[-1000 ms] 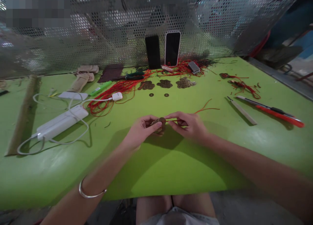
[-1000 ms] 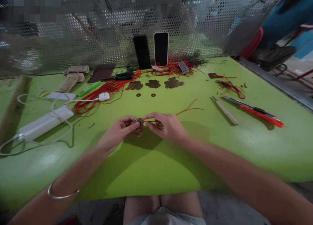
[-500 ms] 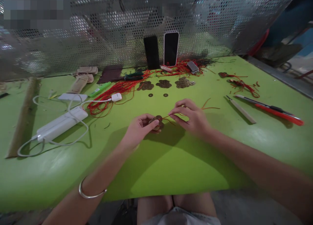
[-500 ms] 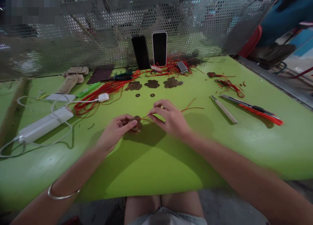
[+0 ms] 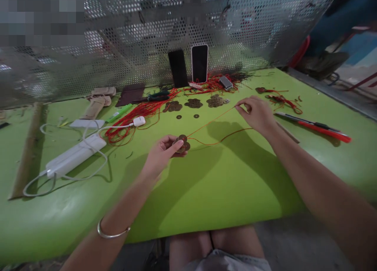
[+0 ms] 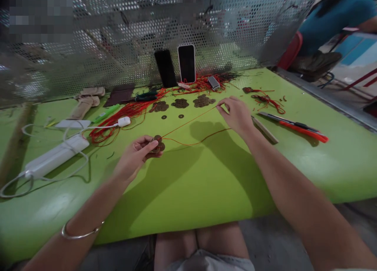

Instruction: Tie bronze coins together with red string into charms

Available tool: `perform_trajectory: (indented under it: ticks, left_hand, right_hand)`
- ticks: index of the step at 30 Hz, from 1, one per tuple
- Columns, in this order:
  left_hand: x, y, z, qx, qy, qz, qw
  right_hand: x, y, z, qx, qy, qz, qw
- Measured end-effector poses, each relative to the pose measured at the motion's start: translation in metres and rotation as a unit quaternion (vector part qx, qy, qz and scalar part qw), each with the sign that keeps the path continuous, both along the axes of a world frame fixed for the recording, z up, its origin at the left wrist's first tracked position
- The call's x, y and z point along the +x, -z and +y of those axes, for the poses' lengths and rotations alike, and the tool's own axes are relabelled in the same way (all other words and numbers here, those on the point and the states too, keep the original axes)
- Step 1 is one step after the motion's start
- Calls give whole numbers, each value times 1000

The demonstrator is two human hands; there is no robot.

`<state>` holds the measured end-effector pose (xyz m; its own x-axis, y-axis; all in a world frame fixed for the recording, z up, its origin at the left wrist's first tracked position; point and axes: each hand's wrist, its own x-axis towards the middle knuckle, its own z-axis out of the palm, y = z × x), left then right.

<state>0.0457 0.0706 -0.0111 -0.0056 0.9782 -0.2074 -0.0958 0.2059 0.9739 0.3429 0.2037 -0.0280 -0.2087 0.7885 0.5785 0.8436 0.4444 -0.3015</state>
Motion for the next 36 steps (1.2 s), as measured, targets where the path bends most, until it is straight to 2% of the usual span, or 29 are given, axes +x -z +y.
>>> perform_trajectory:
  ticks: [8, 13, 15, 22, 26, 28, 30, 33, 36]
  left_hand:
    - [-1, -1, 2, 8, -5, -9, 1000]
    - [-1, 2, 3, 5, -2, -6, 1000]
    - [-1, 3, 3, 8, 1, -7, 1000]
    - [-3, 7, 5, 6, 2, 6, 1000]
    - [-2, 6, 4, 11, 7, 14, 1000]
    - [-1, 5, 2, 11, 14, 21, 1000]
    - [2, 4, 0, 9, 24, 30, 999]
    - [8, 2, -3, 15, 42, 46, 998]
    - [13, 3, -4, 32, 68, 64, 995]
  right_hand:
    - [20, -3, 6, -50, 86, 69, 993]
    - [28, -12, 4, -125, 72, 166, 975]
    - [31, -13, 4, -133, 71, 191, 970]
    - [47, -1, 14, -46, 123, 230, 964]
    - [35, -7, 10, -11, 150, 228, 962]
    - [14, -12, -2, 11, 96, 226, 969]
    - [-15, -14, -20, -10, -30, 228, 973]
    - [-60, -11, -53, -78, -229, 163, 957]
    - [-90, -7, -83, -133, -346, 81, 925]
